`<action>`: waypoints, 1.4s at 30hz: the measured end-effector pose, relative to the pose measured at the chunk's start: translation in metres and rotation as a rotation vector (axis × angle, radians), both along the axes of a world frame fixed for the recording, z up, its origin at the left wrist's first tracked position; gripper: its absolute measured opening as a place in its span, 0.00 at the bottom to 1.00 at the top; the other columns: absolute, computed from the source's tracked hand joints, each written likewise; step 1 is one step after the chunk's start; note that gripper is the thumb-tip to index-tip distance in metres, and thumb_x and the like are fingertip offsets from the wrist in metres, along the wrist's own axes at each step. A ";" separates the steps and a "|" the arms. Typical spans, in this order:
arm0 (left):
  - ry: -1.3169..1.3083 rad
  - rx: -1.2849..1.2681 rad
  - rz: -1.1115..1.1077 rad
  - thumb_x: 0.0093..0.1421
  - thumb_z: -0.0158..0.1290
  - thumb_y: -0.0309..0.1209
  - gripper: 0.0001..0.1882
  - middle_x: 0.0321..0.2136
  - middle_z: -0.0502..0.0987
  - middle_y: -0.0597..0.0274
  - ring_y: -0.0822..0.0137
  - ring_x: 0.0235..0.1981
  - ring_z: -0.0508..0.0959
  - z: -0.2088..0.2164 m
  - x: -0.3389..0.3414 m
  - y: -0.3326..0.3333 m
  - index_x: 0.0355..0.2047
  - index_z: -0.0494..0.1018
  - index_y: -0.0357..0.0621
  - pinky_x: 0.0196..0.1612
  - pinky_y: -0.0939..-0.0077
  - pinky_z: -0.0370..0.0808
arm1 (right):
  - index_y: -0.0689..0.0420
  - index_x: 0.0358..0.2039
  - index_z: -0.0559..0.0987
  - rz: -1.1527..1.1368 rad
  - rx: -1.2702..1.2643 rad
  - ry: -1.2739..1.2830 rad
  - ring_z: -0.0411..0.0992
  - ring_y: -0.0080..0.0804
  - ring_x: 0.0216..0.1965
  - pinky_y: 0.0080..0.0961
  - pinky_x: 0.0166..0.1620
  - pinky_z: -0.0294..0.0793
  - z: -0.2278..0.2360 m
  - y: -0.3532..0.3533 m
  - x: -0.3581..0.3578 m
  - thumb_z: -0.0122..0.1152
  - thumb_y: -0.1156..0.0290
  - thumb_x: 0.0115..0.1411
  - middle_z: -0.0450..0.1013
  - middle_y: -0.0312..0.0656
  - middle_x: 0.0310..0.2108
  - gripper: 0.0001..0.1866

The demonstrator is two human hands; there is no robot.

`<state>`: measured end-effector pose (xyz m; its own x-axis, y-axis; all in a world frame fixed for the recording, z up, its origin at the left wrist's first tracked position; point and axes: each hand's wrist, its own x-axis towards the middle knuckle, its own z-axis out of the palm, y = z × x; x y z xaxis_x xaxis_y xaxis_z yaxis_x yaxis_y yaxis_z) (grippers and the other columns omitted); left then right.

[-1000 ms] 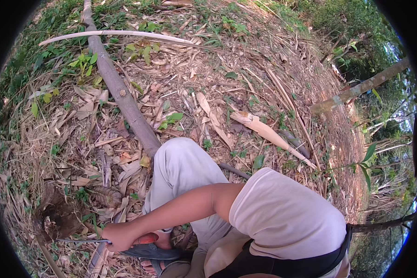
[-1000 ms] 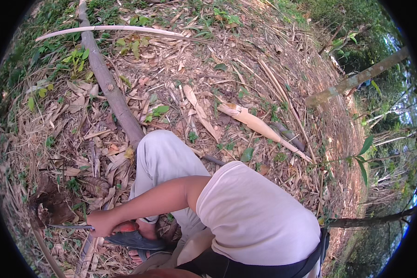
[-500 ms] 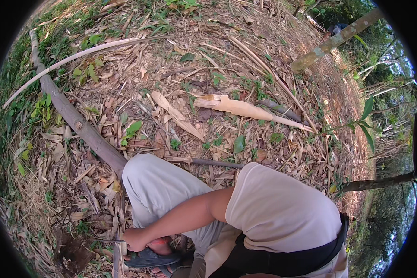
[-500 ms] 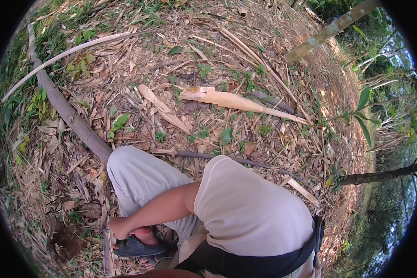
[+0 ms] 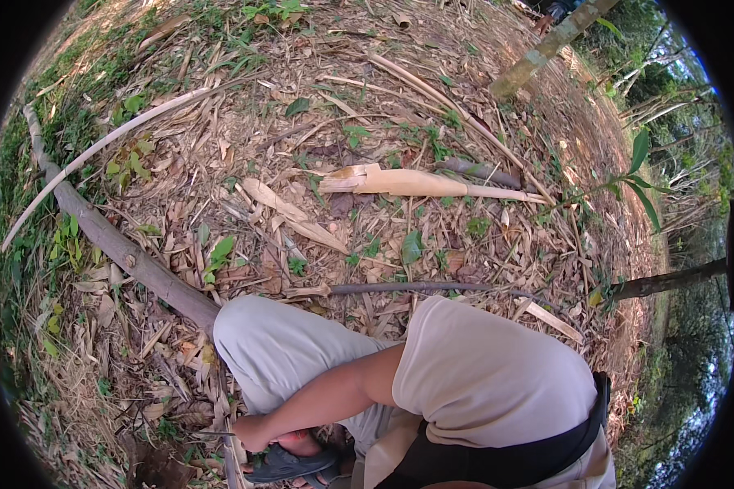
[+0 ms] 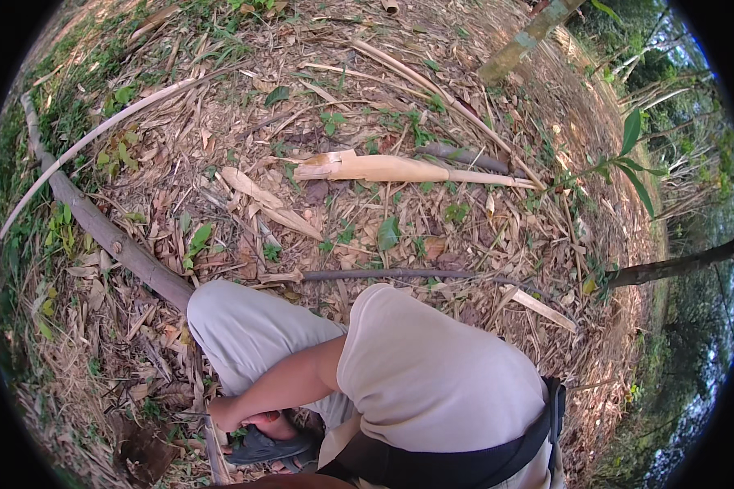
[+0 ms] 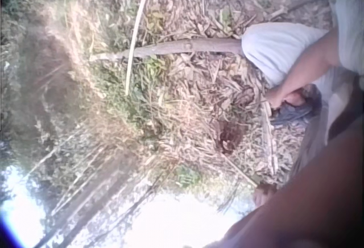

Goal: The person sits on the ground and uses a large curved blade to shave and shape a long piece of bamboo. They hold the bamboo with one hand and use the blade to remove thin strips of material, refining the shape of the bamboo piece.

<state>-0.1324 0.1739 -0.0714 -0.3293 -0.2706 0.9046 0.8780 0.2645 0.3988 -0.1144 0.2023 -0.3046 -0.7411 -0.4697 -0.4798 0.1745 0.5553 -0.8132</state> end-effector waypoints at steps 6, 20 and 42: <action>0.005 -0.013 -0.001 0.67 0.43 0.54 0.22 0.14 0.59 0.73 0.77 0.13 0.58 0.003 -0.001 -0.002 0.23 0.60 0.54 0.21 0.79 0.54 | 0.69 0.29 0.82 -0.074 -0.014 -0.058 0.80 0.52 0.37 0.43 0.40 0.79 0.000 0.000 0.002 0.62 0.71 0.51 0.79 0.59 0.31 0.12; 0.024 -0.044 -0.005 0.68 0.40 0.55 0.23 0.14 0.58 0.72 0.76 0.12 0.57 0.013 0.012 -0.007 0.24 0.59 0.53 0.19 0.78 0.53 | 0.68 0.29 0.83 -0.081 0.032 -0.005 0.81 0.50 0.35 0.42 0.37 0.80 0.006 0.007 0.005 0.61 0.68 0.53 0.79 0.57 0.31 0.13; 0.048 -0.058 -0.003 0.70 0.36 0.57 0.25 0.14 0.56 0.71 0.75 0.11 0.55 0.018 0.020 -0.013 0.25 0.58 0.52 0.17 0.76 0.53 | 0.66 0.26 0.84 0.144 0.053 -0.017 0.81 0.49 0.35 0.41 0.36 0.80 -0.026 -0.013 0.002 0.61 0.75 0.44 0.80 0.55 0.29 0.10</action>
<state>-0.1129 0.1605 -0.0536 -0.2863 -0.2164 0.9334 0.8965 0.2832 0.3406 -0.1127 0.1890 -0.3308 -0.6590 -0.5446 -0.5189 0.1036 0.6176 -0.7797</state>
